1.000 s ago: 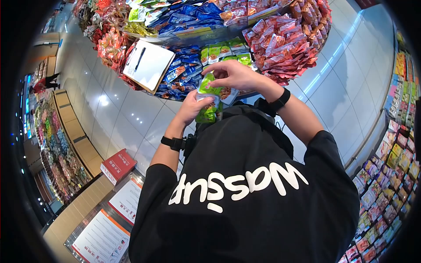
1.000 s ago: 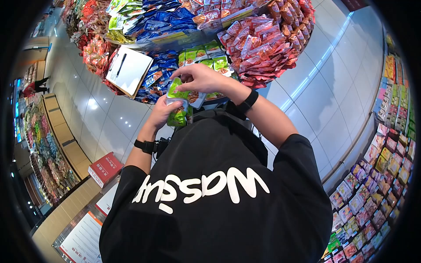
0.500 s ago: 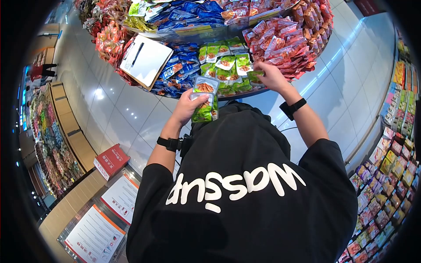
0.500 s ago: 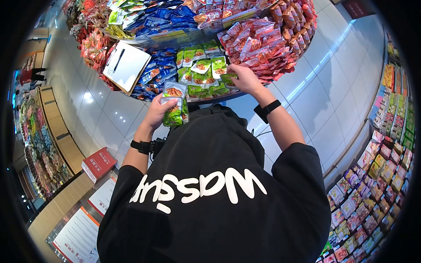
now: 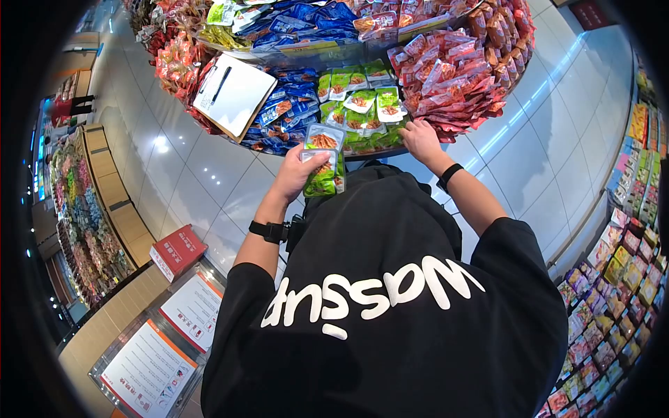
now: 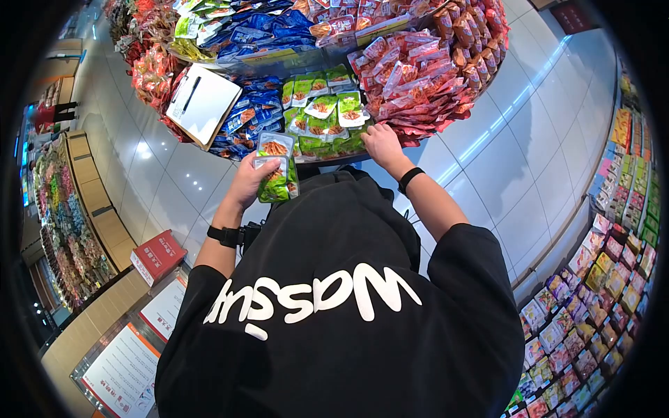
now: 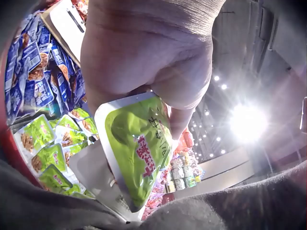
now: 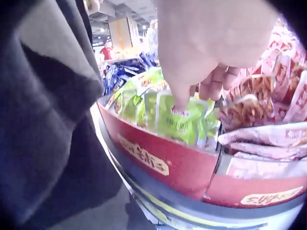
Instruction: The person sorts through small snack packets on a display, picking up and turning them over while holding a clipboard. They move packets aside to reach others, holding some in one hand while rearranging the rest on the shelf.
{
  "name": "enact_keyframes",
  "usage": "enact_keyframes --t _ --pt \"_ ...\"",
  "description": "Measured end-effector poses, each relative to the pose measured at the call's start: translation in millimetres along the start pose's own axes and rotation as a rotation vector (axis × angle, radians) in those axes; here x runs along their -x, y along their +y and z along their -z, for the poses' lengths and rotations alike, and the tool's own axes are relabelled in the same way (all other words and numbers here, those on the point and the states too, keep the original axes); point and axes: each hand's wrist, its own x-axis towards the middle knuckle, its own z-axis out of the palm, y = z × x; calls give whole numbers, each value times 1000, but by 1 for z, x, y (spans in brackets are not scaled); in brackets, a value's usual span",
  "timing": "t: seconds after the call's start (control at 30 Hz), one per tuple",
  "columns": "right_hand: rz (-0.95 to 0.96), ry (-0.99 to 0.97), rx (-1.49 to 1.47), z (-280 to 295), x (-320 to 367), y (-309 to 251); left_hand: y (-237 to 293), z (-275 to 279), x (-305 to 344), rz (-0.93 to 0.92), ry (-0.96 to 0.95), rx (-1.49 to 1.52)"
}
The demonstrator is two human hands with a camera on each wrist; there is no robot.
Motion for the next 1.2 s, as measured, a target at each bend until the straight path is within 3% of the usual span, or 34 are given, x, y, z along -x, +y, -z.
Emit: enact_keyframes --t 0.13,0.23,0.33,0.43,0.47,0.57,0.73,0.77,0.83,1.03,1.1,1.2 --pt "-69 26 -205 44 -20 -12 1 3 -2 -21 -12 -29" --pt "-116 -30 -657 98 -56 -39 8 -4 -3 -20 -33 -87" --pt "-230 -157 -1273 117 -86 -77 13 -10 -8 11 -81 -128" --pt "-143 -280 -1355 116 -102 -94 13 -8 -11 -5 -115 -143" --pt "-194 -250 -1444 119 -104 -97 11 -4 -11 -5 -108 -132" --pt "-334 -334 -1543 145 -110 -102 8 7 -12 -15 -109 -94" --pt "-270 -236 -1272 118 -120 -114 14 27 -13 -4 -134 -104" --pt "-358 -174 -1382 121 -123 -112 13 36 -15 3 -128 -101" --pt "-419 -14 -1299 116 -123 -92 11 56 -15 27 -114 -84" --pt "-736 13 -1429 39 -95 -56 4 106 -9 42 -117 -21" --pt "-928 193 -1614 15 -91 -74 4 121 -6 55 -116 -22" --pt "-1175 216 -1492 -16 -84 -94 5 147 -3 60 -127 -18"
